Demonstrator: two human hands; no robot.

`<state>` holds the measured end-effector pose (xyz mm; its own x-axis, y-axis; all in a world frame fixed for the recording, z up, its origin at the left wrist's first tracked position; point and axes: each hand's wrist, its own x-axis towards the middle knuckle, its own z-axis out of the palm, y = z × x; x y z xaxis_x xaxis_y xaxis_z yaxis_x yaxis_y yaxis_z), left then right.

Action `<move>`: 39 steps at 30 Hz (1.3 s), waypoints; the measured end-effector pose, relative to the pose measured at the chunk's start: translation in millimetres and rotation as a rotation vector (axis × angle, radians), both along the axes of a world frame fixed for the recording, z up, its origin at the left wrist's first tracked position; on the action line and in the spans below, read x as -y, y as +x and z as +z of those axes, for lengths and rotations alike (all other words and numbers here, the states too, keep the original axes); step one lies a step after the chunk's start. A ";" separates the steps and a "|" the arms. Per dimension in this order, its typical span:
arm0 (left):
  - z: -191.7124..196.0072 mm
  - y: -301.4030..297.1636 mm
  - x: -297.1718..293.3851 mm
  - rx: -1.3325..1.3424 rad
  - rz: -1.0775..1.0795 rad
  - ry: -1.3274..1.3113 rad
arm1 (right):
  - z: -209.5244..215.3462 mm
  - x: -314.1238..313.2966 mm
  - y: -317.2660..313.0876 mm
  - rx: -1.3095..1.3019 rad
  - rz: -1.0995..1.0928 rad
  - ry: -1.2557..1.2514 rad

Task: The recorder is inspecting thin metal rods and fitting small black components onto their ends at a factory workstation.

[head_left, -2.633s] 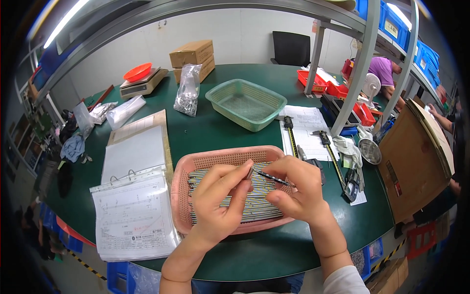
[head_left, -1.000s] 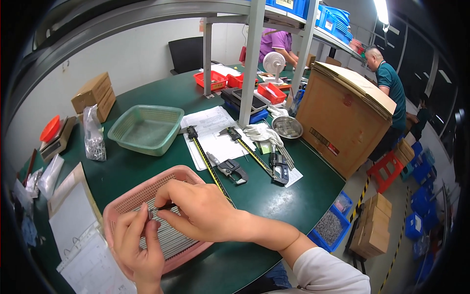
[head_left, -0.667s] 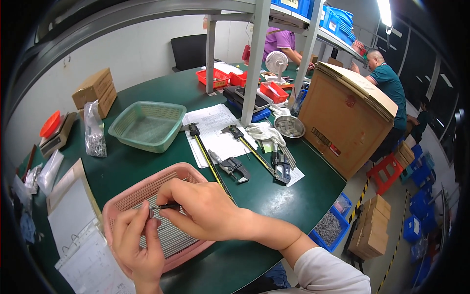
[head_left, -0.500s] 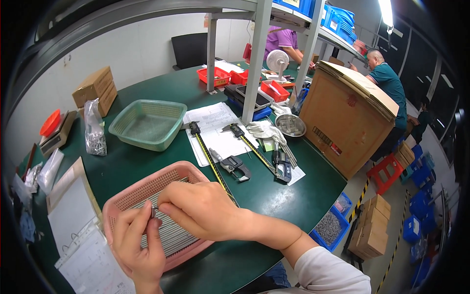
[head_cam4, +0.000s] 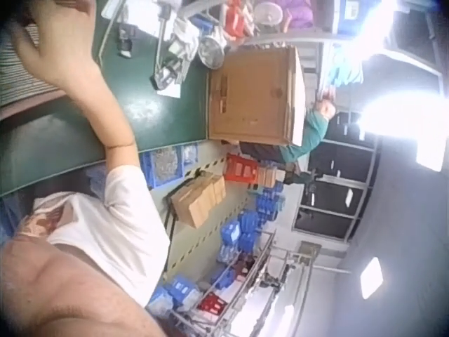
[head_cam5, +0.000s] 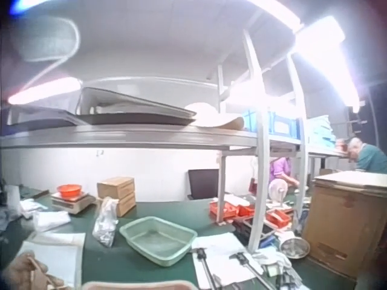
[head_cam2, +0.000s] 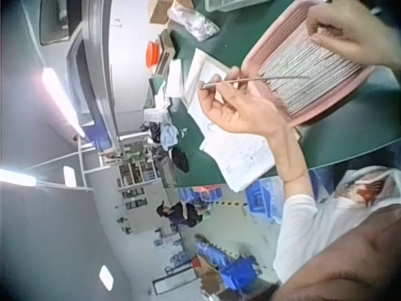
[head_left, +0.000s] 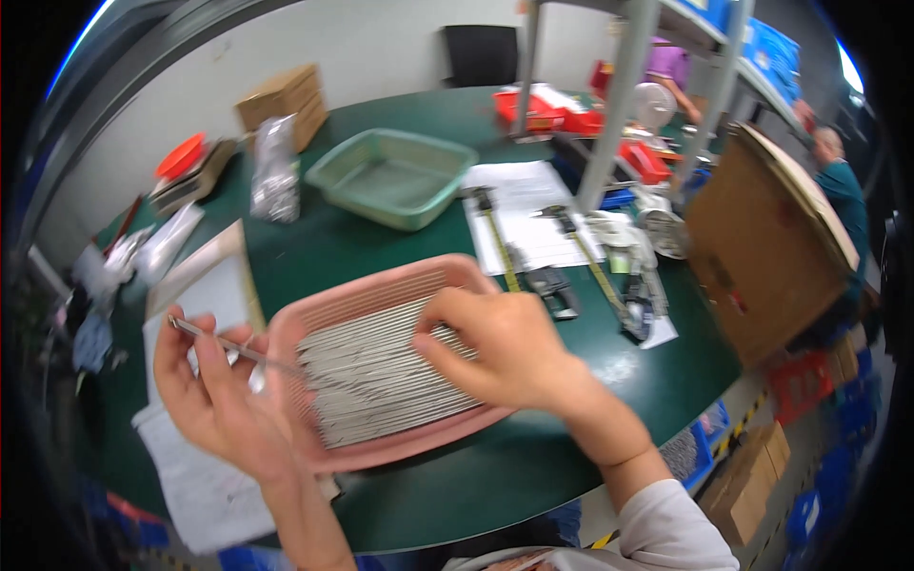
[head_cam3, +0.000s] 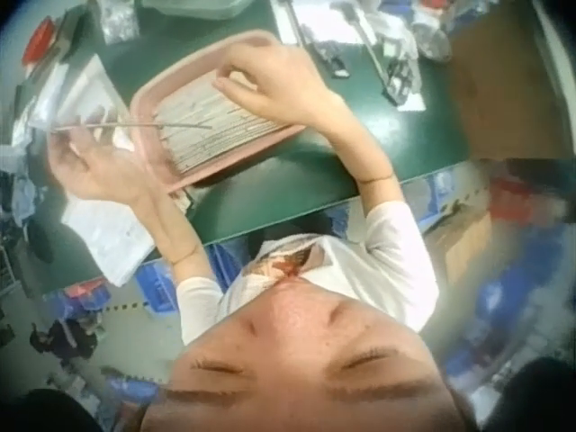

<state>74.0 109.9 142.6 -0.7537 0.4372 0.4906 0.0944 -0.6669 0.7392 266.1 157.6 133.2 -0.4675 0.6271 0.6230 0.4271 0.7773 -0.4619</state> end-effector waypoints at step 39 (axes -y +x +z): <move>-33.5 55.6 7.3 -0.809 -0.335 -0.057 | 11.4 25.7 0.8 -0.233 -0.049 0.156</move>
